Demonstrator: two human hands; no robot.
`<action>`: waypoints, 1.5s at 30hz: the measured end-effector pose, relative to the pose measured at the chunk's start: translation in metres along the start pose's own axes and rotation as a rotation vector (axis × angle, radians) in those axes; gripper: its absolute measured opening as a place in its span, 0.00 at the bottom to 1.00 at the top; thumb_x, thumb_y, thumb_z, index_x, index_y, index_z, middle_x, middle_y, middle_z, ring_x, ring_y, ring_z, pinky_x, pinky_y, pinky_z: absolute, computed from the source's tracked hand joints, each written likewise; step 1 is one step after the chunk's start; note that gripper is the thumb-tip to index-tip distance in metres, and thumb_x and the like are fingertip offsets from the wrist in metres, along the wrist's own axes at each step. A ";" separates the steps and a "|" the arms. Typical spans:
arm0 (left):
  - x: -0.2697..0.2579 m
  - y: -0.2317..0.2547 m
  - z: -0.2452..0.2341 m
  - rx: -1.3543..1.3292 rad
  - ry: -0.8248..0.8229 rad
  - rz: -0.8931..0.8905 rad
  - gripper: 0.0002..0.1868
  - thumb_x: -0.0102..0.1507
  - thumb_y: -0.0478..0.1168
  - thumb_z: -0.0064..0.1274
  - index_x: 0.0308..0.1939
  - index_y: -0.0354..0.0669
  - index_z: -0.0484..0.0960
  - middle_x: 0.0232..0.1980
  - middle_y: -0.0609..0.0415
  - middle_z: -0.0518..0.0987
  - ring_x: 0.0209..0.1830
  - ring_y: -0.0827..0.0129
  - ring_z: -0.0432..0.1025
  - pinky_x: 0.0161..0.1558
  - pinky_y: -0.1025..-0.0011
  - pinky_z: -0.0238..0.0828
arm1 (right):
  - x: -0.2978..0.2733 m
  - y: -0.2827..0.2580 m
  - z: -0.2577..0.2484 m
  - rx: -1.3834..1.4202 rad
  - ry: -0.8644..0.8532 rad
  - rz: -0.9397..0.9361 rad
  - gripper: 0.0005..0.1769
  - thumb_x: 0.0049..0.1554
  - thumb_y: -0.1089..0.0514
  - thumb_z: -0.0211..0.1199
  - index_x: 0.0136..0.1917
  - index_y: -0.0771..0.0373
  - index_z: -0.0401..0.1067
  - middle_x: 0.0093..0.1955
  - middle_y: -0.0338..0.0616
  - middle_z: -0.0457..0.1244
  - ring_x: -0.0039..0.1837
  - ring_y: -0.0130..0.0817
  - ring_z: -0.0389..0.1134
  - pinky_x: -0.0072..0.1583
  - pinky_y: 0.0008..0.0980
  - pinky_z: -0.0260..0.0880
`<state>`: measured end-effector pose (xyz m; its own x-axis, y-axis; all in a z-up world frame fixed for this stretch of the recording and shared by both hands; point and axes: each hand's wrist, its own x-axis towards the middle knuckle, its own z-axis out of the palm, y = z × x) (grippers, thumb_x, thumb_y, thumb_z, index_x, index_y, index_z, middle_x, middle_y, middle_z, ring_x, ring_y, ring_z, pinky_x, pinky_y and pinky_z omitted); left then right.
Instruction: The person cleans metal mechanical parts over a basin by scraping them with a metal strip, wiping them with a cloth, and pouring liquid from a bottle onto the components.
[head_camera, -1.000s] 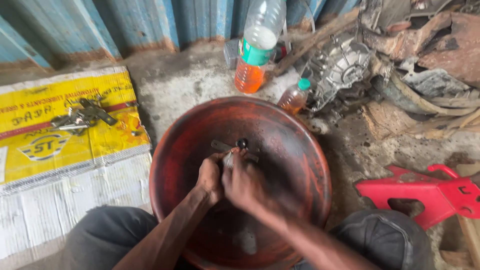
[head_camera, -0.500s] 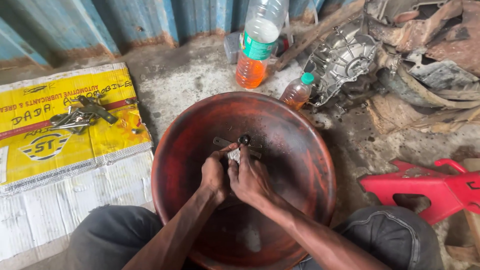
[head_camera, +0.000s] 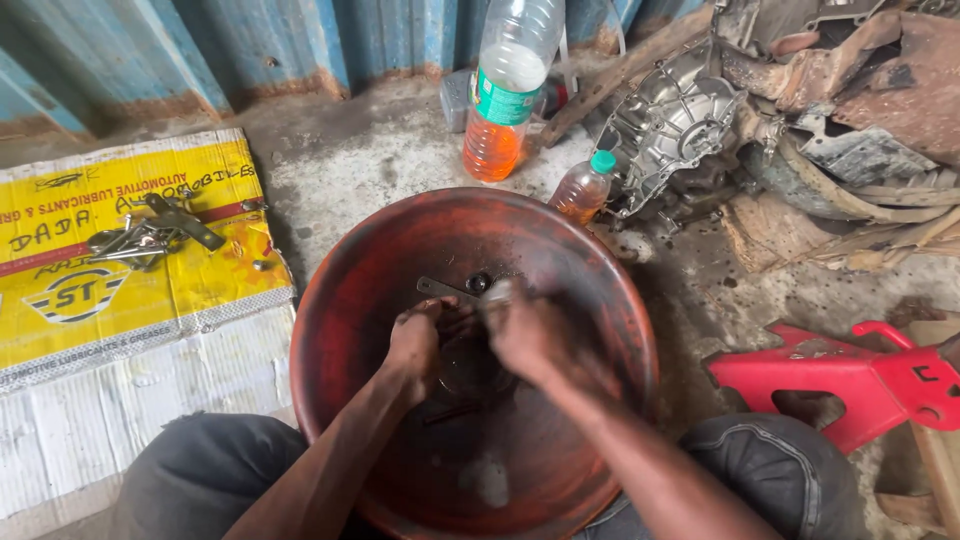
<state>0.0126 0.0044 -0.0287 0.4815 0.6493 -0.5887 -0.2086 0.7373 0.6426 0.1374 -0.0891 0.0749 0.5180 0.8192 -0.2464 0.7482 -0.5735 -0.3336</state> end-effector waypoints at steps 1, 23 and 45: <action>0.004 -0.001 -0.001 0.043 0.022 0.031 0.15 0.69 0.39 0.43 0.53 0.34 0.79 0.44 0.46 0.85 0.42 0.58 0.80 0.50 0.59 0.78 | 0.005 0.009 -0.005 0.038 0.022 0.046 0.28 0.63 0.46 0.50 0.69 0.65 0.59 0.48 0.69 0.69 0.50 0.67 0.71 0.53 0.61 0.72; 0.023 0.026 0.025 1.554 -0.094 0.702 0.16 0.63 0.46 0.51 0.51 0.42 0.80 0.49 0.39 0.83 0.51 0.42 0.77 0.56 0.53 0.72 | 0.006 0.043 0.034 -0.216 -0.129 -0.119 0.29 0.57 0.61 0.52 0.72 0.69 0.58 0.48 0.62 0.70 0.53 0.58 0.72 0.56 0.58 0.70; -0.038 0.007 0.009 -0.246 -0.292 -0.347 0.26 0.66 0.64 0.42 0.38 0.45 0.81 0.36 0.53 0.81 0.37 0.61 0.75 0.47 0.60 0.73 | -0.033 -0.004 0.043 0.231 0.122 -0.335 0.27 0.60 0.43 0.57 0.62 0.67 0.70 0.46 0.62 0.70 0.49 0.65 0.72 0.52 0.56 0.72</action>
<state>0.0003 -0.0166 0.0023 0.7680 0.3052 -0.5631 -0.1712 0.9450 0.2787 0.0991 -0.1140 0.0450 0.3171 0.9483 0.0150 0.7784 -0.2512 -0.5753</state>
